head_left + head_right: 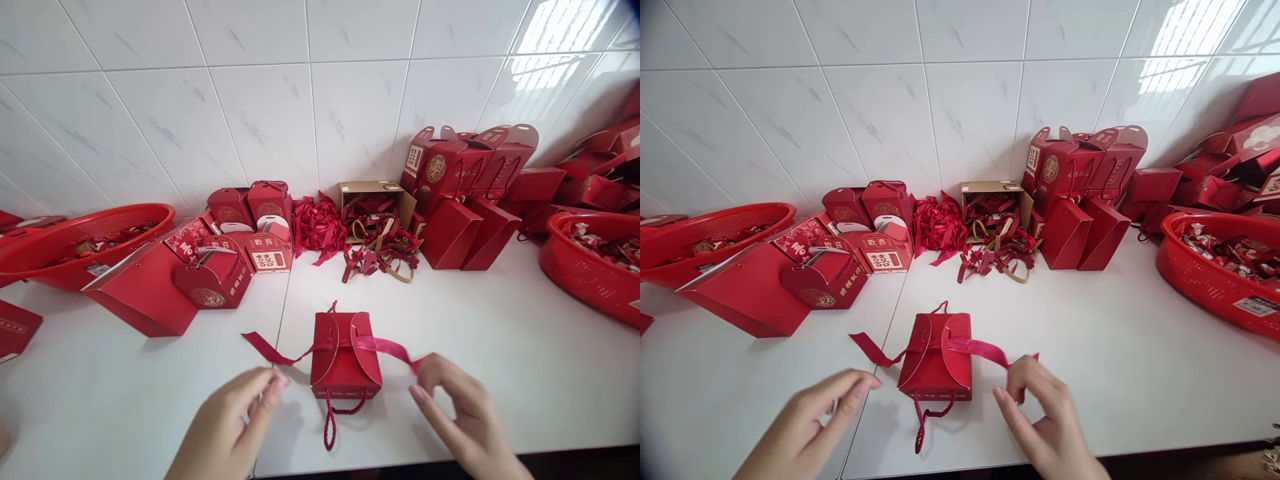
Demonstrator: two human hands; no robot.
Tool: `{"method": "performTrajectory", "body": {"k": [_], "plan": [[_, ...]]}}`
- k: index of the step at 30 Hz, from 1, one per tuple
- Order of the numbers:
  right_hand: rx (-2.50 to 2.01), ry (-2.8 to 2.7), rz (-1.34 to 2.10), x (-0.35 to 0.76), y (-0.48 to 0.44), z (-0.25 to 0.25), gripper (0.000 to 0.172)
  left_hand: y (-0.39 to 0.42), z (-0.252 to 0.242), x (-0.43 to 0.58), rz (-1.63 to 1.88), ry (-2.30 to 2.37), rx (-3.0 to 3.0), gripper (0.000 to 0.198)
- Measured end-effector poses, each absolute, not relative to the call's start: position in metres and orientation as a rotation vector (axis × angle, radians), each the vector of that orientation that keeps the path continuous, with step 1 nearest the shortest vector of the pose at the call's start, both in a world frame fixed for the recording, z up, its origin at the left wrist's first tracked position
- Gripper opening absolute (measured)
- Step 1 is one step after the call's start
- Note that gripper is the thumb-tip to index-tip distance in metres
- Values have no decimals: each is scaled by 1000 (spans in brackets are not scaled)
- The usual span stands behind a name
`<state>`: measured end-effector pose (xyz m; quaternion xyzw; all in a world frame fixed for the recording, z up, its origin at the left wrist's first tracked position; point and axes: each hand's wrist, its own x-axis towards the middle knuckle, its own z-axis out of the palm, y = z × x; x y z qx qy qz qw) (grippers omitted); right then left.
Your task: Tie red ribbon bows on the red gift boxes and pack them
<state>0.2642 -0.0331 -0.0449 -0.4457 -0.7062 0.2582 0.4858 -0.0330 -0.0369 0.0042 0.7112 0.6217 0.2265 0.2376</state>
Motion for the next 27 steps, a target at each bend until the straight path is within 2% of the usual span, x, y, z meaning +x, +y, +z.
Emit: {"method": "performTrajectory", "body": {"k": [4,6,10,11,13,16,18,24,27], "plan": [[-1251,-1278,1289,234,-40,-61,36,-39,-9,-8,447,1689,1821,21],[-1151,-846,1562,227,-35,-63,34,-33,-18,0,553,1698,1666,23],[-773,-8,1864,224,-21,-57,28,-25,-26,2,1187,1535,1136,63],[-716,125,1870,225,-18,-55,25,-24,-26,1,1342,1445,976,68],[-645,273,1790,226,-11,-50,18,-20,-23,-3,1532,1224,663,64],[-601,336,1618,231,-5,-42,17,-14,-19,-8,1582,1055,305,35],[-603,374,1541,237,-3,-37,18,-11,-16,-9,1573,1073,178,24],[-599,414,1487,251,0,-28,24,-10,-8,-12,1507,988,191,38],[-660,243,1469,254,3,-29,23,-8,0,-18,1598,999,329,37]]}}
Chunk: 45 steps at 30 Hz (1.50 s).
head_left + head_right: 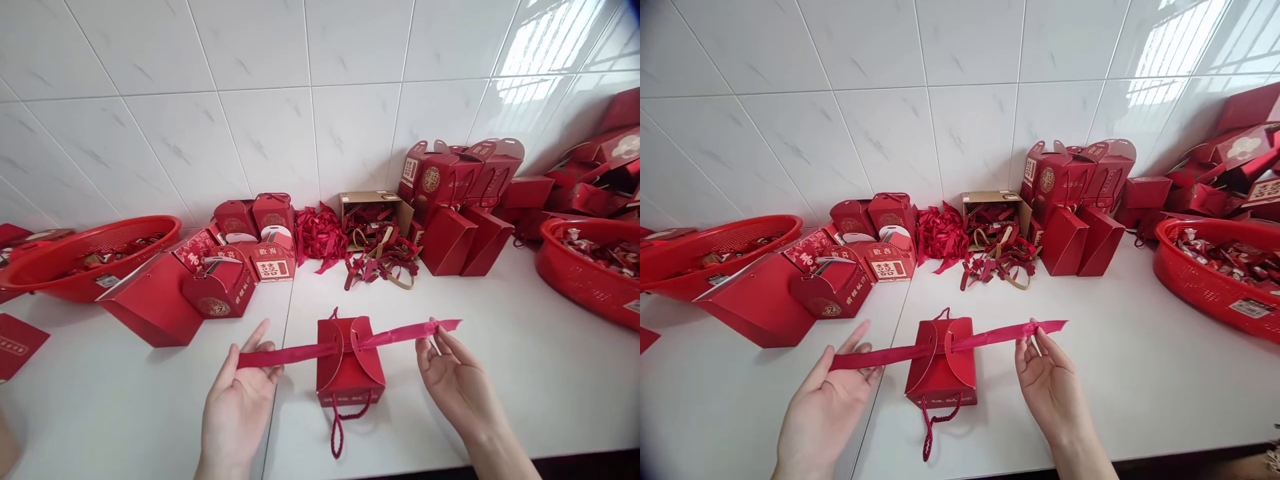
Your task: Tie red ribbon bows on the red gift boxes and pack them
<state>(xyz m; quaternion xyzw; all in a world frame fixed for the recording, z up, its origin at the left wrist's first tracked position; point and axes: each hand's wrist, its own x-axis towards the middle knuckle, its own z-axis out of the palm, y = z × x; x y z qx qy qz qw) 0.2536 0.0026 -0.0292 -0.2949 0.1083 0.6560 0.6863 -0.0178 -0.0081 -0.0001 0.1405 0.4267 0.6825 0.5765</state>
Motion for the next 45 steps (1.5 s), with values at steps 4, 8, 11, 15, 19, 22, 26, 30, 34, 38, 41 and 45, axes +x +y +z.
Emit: {"method": "performTrajectory", "body": {"k": [4,8,11,15,19,22,26,30,34,38,41,45], "plan": [[-816,-224,1158,259,5,-28,25,-4,14,-24,1801,1229,650,42],[-853,-550,864,266,8,-10,17,1,35,-25,1909,1552,942,41],[-829,-756,763,265,11,17,9,8,59,-20,1885,1637,1266,42],[-836,-1043,614,256,20,60,17,22,96,-2,1727,1414,1768,49],[-728,-1265,763,244,34,94,14,33,118,21,1599,1106,1961,35],[-669,-1379,971,234,44,110,17,38,124,36,1505,951,1991,32],[-691,-1473,1126,226,48,121,17,40,130,48,1320,827,1986,39],[-638,-1684,1142,224,46,121,14,38,135,52,1083,872,1898,36],[-435,-1715,1187,227,48,107,16,36,138,50,920,919,1887,28],[-332,-1650,1293,225,51,97,22,38,136,45,806,981,1882,27],[-350,-1699,1261,220,48,99,18,40,138,43,750,1016,1881,30],[-382,-1812,1145,220,47,104,22,40,142,40,678,1037,1911,26]]}}
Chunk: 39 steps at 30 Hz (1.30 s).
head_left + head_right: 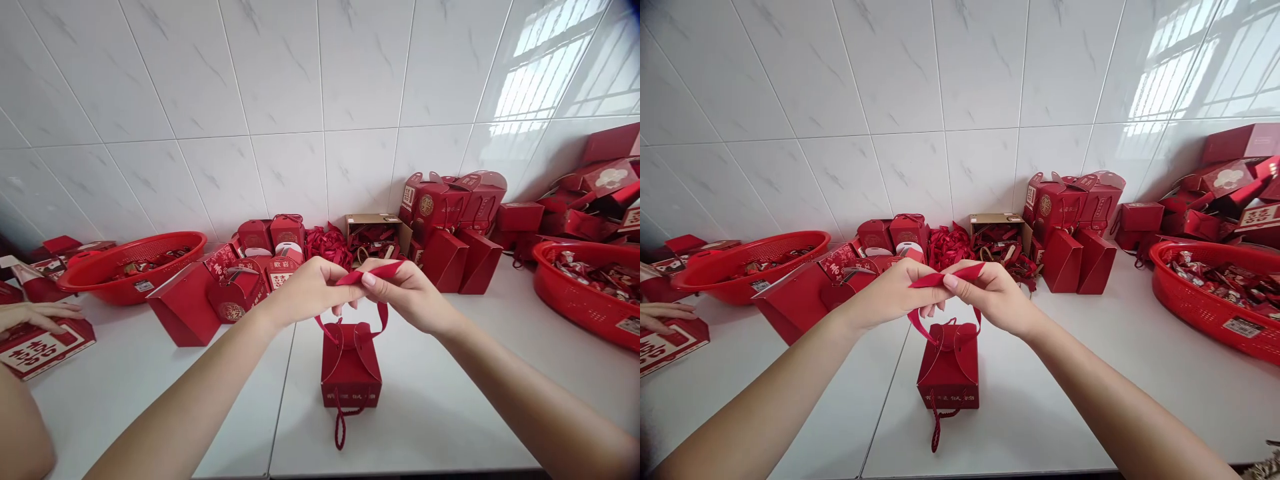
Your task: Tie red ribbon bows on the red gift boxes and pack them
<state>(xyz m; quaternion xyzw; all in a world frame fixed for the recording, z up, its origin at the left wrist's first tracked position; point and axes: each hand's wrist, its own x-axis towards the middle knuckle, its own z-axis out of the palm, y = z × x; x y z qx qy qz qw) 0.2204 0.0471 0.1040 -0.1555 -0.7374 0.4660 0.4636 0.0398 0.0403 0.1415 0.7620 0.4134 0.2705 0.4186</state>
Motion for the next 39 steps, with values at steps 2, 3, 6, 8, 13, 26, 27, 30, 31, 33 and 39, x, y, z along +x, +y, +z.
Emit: {"method": "performTrajectory", "body": {"k": [2,3,6,8,13,26,27,30,31,33,39], "plan": [[-392,-1949,1029,226,50,104,22,41,141,36,590,993,1924,20],[-392,-2038,926,229,51,103,22,42,139,33,553,971,1915,17],[-357,-2266,500,241,55,99,26,46,130,22,550,951,1803,14],[-368,-2337,203,246,57,95,31,49,122,16,603,923,1684,16],[-452,-2346,-339,248,59,86,33,49,110,14,766,781,1483,30],[-1235,-1788,380,307,11,16,25,-30,39,-41,1563,1674,1531,39],[-1329,-1798,459,318,8,1,28,-36,24,-51,1538,1782,1437,39],[-1507,-1812,639,341,1,-36,33,-53,-12,-74,1372,1973,1203,33],[-1526,-1807,681,345,0,-43,32,-56,-20,-79,1311,1975,1185,32],[-1559,-1757,680,346,1,-46,39,-57,-27,-84,1212,1954,1264,30],[-1577,-1660,638,303,13,-9,42,-28,-6,-53,1145,1867,1856,23]]}}
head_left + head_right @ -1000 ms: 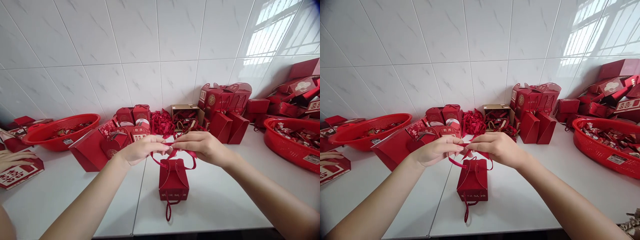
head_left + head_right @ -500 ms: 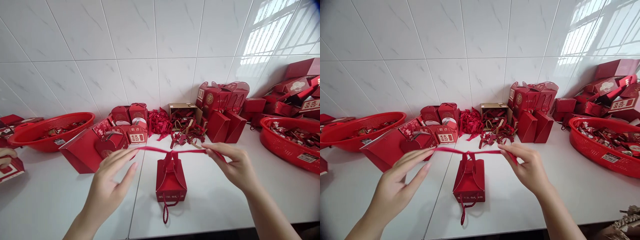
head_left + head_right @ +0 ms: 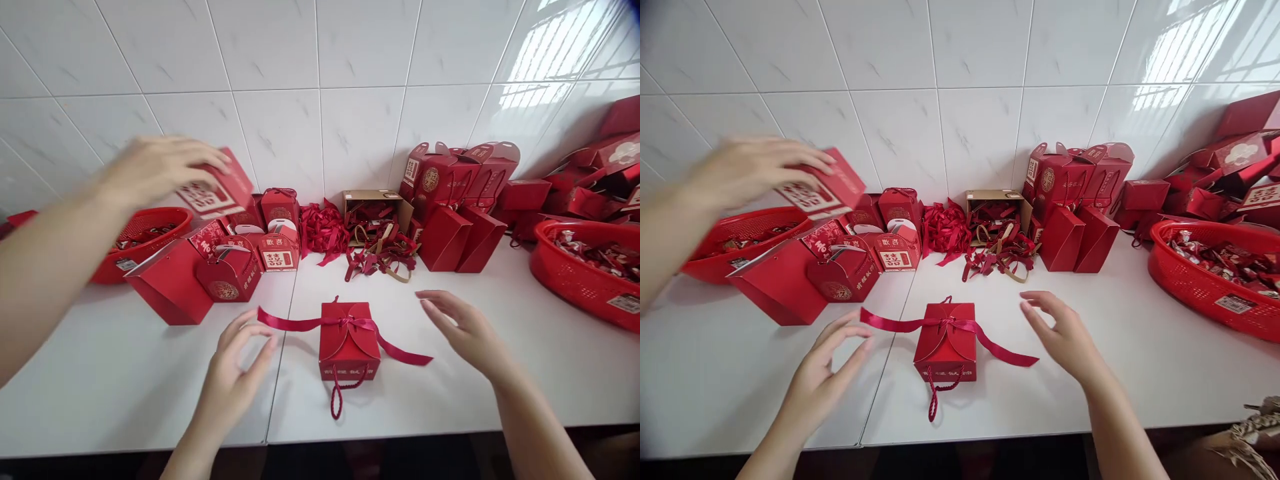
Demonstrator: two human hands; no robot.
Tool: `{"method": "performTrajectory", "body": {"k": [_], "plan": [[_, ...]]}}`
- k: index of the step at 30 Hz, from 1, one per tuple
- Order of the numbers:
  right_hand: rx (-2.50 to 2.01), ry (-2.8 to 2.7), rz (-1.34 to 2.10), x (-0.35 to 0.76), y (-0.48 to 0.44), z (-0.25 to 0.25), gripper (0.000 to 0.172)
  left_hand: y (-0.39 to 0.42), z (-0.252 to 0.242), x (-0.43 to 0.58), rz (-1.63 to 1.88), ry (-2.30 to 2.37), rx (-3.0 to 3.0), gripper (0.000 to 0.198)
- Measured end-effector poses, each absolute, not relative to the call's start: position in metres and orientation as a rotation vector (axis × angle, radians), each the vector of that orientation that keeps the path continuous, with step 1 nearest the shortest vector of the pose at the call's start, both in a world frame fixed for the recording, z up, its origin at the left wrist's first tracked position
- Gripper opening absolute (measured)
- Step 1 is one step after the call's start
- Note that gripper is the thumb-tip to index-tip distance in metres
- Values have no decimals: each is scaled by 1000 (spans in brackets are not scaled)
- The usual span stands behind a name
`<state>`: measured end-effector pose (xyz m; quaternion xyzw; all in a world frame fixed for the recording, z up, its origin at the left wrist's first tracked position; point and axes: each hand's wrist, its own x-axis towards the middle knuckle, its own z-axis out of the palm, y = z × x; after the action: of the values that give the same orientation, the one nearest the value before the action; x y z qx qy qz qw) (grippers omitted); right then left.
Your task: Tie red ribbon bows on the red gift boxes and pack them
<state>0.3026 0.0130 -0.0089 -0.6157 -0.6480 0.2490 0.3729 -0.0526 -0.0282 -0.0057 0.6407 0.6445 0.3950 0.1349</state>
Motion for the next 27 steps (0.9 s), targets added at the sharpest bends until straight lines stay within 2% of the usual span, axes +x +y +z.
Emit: {"method": "performTrajectory", "body": {"k": [3,5,8,13,21,27], "plan": [[-1470,-1792,780,269,17,0,37,-12,6,-23,1212,1793,2167,17],[-1390,-1821,926,252,17,-2,34,-4,8,-6,1167,1684,2234,24],[-1297,-1716,1203,238,14,-9,34,3,3,9,1046,1405,2112,38],[-1320,-1558,1498,237,9,0,37,6,-8,18,1051,1283,1874,41],[-1269,-1603,1595,236,13,6,44,12,-8,15,907,1332,1661,60],[-1286,-1619,1450,229,12,-3,46,6,-2,17,870,1234,1748,60]]}}
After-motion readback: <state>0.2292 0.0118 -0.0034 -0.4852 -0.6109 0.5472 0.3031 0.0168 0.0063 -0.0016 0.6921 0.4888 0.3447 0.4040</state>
